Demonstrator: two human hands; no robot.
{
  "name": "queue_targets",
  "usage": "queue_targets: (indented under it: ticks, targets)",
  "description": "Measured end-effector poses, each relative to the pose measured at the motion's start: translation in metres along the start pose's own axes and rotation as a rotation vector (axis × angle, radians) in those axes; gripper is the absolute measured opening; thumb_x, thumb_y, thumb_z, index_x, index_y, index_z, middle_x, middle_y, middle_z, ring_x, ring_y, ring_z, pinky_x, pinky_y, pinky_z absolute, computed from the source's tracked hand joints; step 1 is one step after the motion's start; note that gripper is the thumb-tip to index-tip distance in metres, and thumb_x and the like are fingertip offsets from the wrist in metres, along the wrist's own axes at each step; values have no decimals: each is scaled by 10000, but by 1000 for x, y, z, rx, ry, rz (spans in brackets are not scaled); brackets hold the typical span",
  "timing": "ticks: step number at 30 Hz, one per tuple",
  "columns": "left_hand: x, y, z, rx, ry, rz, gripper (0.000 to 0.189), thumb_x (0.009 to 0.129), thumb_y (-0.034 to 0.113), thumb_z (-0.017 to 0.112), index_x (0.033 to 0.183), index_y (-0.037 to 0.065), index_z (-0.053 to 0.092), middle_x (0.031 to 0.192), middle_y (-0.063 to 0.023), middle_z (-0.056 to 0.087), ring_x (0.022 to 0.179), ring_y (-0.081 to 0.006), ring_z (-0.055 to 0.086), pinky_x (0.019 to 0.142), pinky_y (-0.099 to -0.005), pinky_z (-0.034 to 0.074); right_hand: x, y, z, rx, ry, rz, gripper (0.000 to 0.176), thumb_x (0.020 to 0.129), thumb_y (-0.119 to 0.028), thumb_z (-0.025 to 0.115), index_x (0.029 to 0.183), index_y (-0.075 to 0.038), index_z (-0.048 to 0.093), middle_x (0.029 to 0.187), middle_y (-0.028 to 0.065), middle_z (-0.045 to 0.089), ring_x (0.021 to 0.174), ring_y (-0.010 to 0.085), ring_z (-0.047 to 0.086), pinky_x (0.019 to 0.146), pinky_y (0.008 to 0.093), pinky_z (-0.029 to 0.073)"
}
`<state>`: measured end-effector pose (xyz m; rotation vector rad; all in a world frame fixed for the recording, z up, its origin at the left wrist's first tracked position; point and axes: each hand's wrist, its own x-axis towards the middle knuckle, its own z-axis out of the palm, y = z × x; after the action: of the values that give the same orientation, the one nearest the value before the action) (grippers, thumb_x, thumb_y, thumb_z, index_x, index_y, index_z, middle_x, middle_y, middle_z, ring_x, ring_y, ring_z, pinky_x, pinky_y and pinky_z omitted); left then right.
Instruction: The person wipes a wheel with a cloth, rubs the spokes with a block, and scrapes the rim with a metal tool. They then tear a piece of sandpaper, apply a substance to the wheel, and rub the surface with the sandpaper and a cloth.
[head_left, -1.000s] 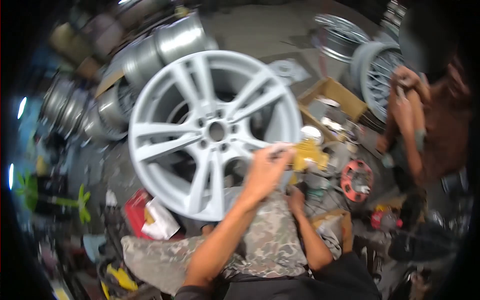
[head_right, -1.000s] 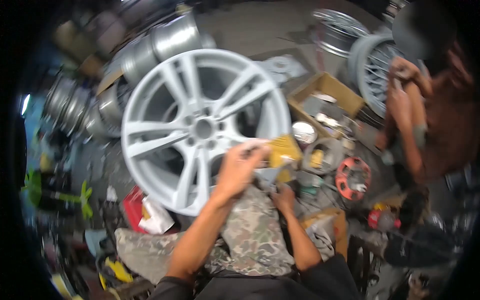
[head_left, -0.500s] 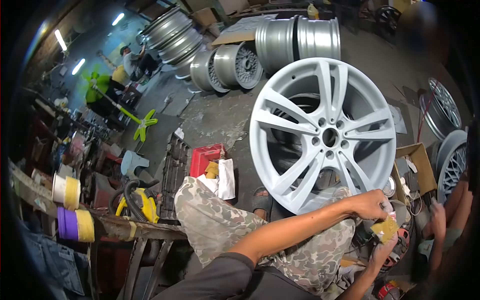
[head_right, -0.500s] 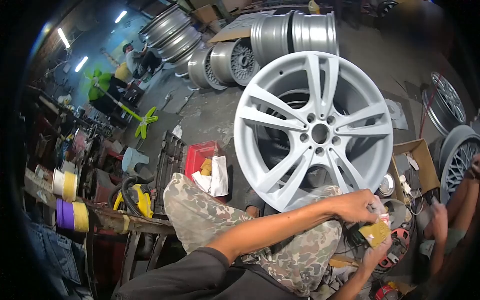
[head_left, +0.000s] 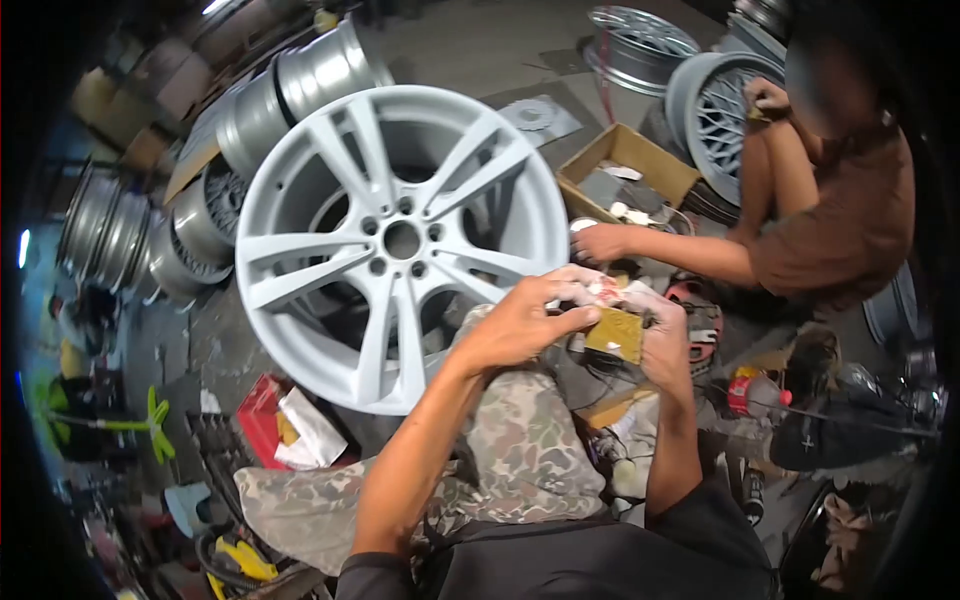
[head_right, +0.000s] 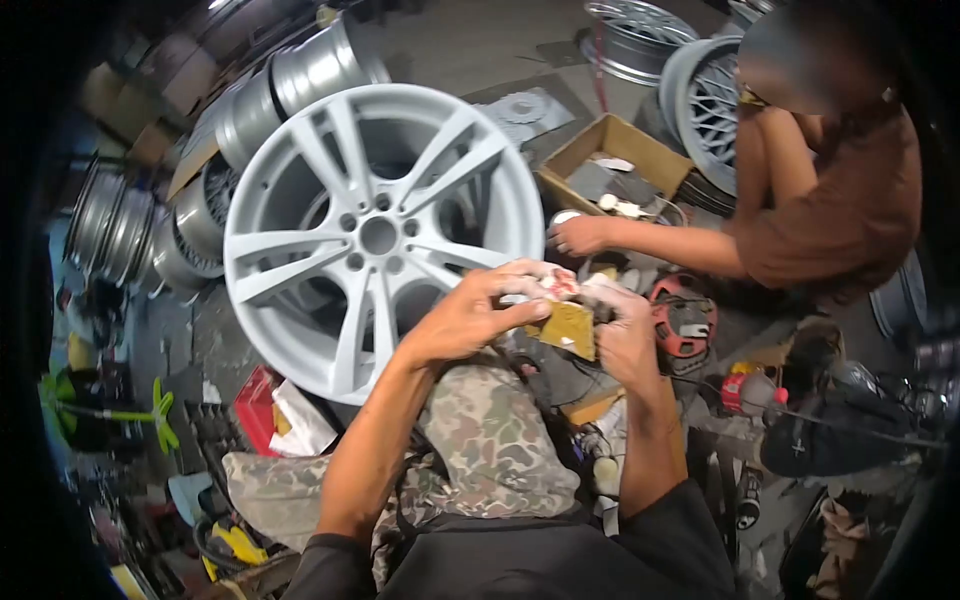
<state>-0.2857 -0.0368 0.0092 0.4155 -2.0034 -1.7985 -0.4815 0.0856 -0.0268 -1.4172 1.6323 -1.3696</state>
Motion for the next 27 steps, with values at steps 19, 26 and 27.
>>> queue_targets:
  ticks: [19,26,27]
  targets:
    - [-7,29,10,580,221,420,329,783,-125,673,1086,-1,710,1386,-146,620,1284,-361,597,1067,-459,487,-11,-94,-44,-514,174,-372,253,850,-14,760,1094,-27,694,942,121,601,800,300,643,714,399,532]
    - [-8,44,10,767,57,436,336,765,-85,712,1096,-47,664,1430,-151,574,1328,-386,543,1084,-459,490,6,-90,-39,-723,102,-595,230,806,-45,793,1006,-26,681,914,101,593,785,291,627,699,410,526]
    - [-9,45,9,804,31,433,348,770,-71,711,1113,-62,657,1452,-151,553,1349,-384,525,1095,-461,487,7,-88,-38,-738,98,-612,228,802,-52,797,998,-30,683,907,96,585,777,293,619,694,412,523]
